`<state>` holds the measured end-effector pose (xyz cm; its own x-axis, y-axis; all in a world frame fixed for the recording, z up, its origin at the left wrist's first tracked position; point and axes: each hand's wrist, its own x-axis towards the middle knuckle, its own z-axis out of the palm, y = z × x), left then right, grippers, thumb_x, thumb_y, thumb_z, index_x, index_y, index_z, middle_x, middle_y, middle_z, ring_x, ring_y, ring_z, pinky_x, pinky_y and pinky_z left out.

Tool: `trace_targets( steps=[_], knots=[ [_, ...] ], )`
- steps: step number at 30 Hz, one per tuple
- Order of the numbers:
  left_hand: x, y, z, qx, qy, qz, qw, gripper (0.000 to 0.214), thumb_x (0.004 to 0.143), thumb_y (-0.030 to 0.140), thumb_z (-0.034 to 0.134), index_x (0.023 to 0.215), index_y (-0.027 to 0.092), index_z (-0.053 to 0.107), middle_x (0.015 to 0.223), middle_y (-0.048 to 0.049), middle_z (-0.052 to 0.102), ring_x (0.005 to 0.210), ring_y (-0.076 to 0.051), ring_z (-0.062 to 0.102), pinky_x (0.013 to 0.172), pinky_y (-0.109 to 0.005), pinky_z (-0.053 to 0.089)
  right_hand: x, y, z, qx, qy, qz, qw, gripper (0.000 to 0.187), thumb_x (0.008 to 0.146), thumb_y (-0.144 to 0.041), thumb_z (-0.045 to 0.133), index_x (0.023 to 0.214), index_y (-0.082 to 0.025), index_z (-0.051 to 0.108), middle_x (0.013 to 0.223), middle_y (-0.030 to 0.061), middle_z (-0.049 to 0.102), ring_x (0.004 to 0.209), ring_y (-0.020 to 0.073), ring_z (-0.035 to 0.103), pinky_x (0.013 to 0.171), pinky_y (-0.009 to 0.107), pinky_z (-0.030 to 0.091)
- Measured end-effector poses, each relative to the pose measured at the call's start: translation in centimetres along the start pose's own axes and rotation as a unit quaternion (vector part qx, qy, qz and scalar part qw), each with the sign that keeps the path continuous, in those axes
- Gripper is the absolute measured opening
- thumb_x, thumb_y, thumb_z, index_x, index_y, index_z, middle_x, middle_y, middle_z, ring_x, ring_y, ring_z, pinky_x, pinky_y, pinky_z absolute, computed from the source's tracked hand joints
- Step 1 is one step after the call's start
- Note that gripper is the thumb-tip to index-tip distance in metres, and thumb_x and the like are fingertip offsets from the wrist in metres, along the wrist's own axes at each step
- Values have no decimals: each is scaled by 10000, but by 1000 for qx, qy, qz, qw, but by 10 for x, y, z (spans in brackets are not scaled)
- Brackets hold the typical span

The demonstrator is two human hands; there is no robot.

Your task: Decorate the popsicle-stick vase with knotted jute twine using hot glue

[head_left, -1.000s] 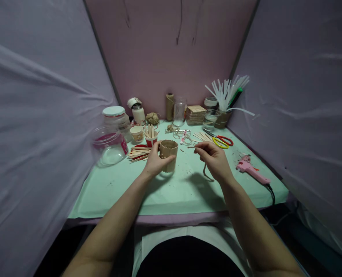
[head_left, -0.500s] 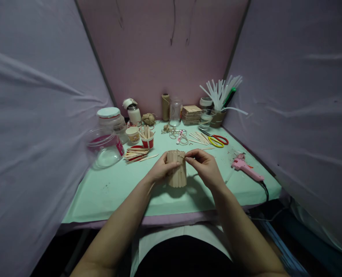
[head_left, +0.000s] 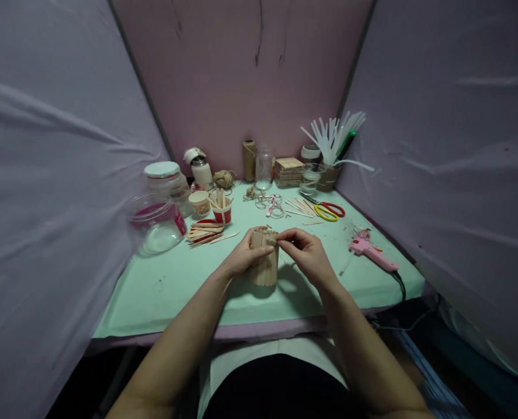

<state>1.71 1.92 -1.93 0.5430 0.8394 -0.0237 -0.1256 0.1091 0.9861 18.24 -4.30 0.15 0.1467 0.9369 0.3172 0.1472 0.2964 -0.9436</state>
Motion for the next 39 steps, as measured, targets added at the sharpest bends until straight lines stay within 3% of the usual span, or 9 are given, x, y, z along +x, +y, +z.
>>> trace_targets(
  steps=[11, 16, 19, 21, 24, 27, 31, 34, 39],
  knots=[
    [1, 0, 4, 16, 38, 25, 999, 608, 673, 433, 743, 1187, 212, 506, 1110, -62, 630, 988, -215, 590, 869, -336, 453, -3, -7, 1, -61, -4, -27, 998, 131, 796, -318, 629, 825, -198, 672, 798, 27, 687, 695, 153, 591, 638, 273, 466],
    [1, -3, 1, 21, 36, 50, 998, 639, 703, 443, 733, 1243, 219, 477, 1196, -93, 613, 1061, -232, 581, 904, -348, 448, -7, -12, -4, -58, -31, 12, 998, 126, 791, -313, 644, 809, -192, 673, 776, 26, 684, 716, 155, 593, 676, 287, 470],
    [2, -5, -2, 21, 55, 60, 996, 671, 679, 476, 750, 1245, 222, 495, 1228, -97, 600, 1093, -238, 570, 923, -342, 441, -7, -19, -12, 70, -12, 73, 995, 157, 773, -347, 673, 766, -205, 606, 718, 5, 648, 635, 131, 555, 632, 285, 478],
    [4, -6, -3, 7, 71, 59, 996, 684, 654, 495, 764, 1231, 231, 508, 1222, -84, 603, 1086, -231, 571, 913, -330, 446, -4, -23, -20, 215, 31, 87, 972, 226, 781, -396, 674, 747, -220, 537, 712, -11, 611, 604, 117, 526, 621, 292, 495],
    [6, -6, -1, -21, 90, 37, 995, 667, 639, 522, 768, 1190, 235, 525, 1179, -66, 613, 1028, -209, 586, 885, -318, 460, 8, -26, -33, 351, 85, 46, 931, 256, 813, -378, 662, 713, -232, 477, 682, -23, 515, 601, 118, 483, 639, 304, 513],
    [4, -3, 4, -68, 91, -6, 994, 641, 625, 561, 762, 1125, 222, 549, 1064, -49, 634, 938, -193, 601, 848, -320, 475, 24, -20, -39, 384, 100, -6, 918, 276, 840, -305, 628, 677, -236, 416, 626, -34, 398, 568, 125, 424, 620, 304, 504],
    [-2, 1, 8, -120, 58, -55, 990, 588, 634, 575, 749, 1061, 212, 573, 964, -34, 644, 867, -186, 610, 817, -327, 484, 43, -11, -39, 367, 141, -52, 918, 337, 831, -319, 607, 646, -232, 339, 592, -51, 325, 522, 119, 365, 556, 284, 459],
    [-4, 3, 7, -130, 61, -55, 988, 566, 627, 548, 763, 1041, 211, 577, 939, -26, 647, 828, -175, 610, 767, -305, 489, 47, -14, -39, 330, 162, -69, 928, 216, 799, -325, 634, 754, -252, 435, 616, -59, 393, 538, 110, 401, 515, 245, 407],
    [-4, 6, 1, -145, 37, -60, 987, 557, 603, 516, 774, 1029, 205, 593, 913, -40, 658, 795, -189, 622, 722, -310, 492, 38, -28, -43, 147, 24, -34, 988, 207, 815, -392, 624, 945, -245, 560, 669, -28, 561, 562, 107, 454, 504, 230, 359]
  ],
)
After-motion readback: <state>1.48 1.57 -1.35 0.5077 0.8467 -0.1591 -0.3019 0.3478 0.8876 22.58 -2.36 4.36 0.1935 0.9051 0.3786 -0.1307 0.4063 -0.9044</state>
